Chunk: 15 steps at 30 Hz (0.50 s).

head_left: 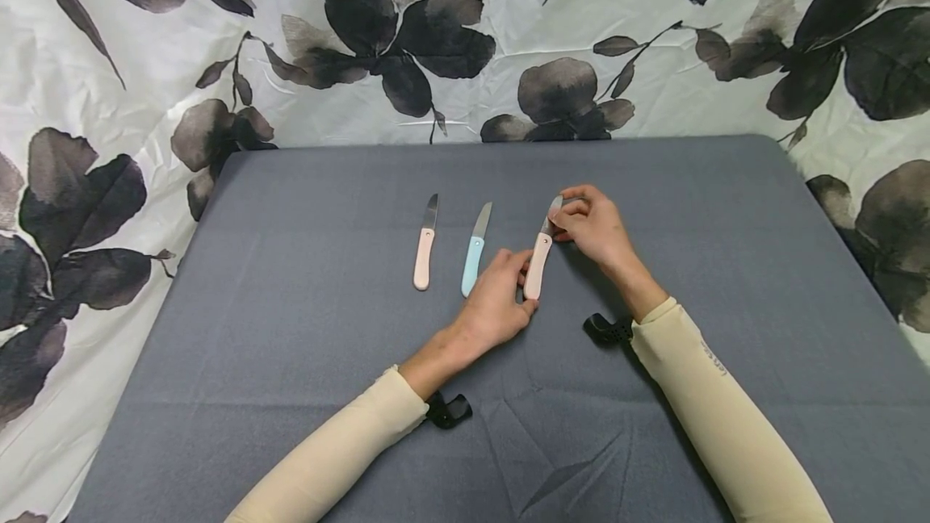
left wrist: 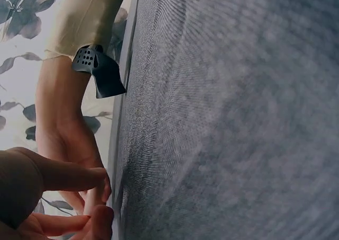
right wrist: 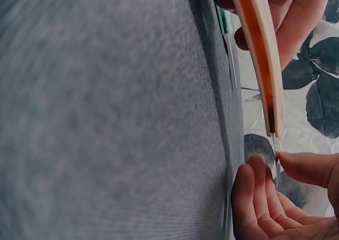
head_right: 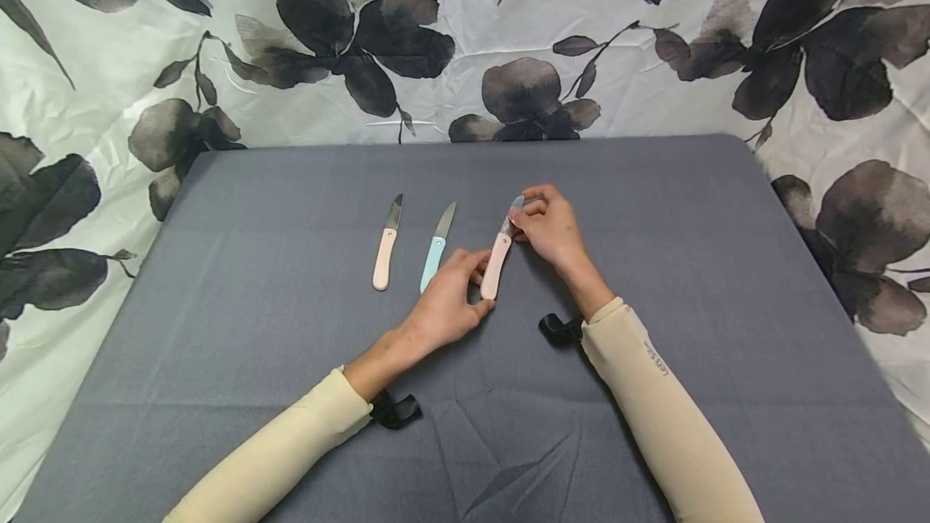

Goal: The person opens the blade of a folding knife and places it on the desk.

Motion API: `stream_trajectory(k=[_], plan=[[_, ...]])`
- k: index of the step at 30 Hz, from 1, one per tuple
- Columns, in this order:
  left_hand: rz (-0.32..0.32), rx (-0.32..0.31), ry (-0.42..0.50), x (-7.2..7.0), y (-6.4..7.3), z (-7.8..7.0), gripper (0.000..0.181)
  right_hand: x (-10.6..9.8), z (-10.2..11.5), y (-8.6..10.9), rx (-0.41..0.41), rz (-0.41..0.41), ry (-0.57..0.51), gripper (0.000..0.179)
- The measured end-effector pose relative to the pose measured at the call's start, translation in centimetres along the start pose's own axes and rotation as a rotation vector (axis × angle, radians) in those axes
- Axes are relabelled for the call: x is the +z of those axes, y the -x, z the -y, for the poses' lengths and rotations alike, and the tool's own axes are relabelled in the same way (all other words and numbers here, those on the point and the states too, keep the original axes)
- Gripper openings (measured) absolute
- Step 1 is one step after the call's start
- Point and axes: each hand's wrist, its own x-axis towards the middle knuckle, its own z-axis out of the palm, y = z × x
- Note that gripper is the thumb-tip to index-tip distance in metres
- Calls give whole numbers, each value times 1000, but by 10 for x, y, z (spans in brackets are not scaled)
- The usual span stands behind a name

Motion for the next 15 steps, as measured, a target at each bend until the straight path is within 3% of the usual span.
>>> stream_trajectory(k=[9, 15], plan=[[12, -16, -120, 5, 3, 1, 65, -2, -3, 1, -18, -5, 326, 43], [3, -6, -196, 8, 4, 1, 64, -2, -5, 0, -19, 35, 393, 47]])
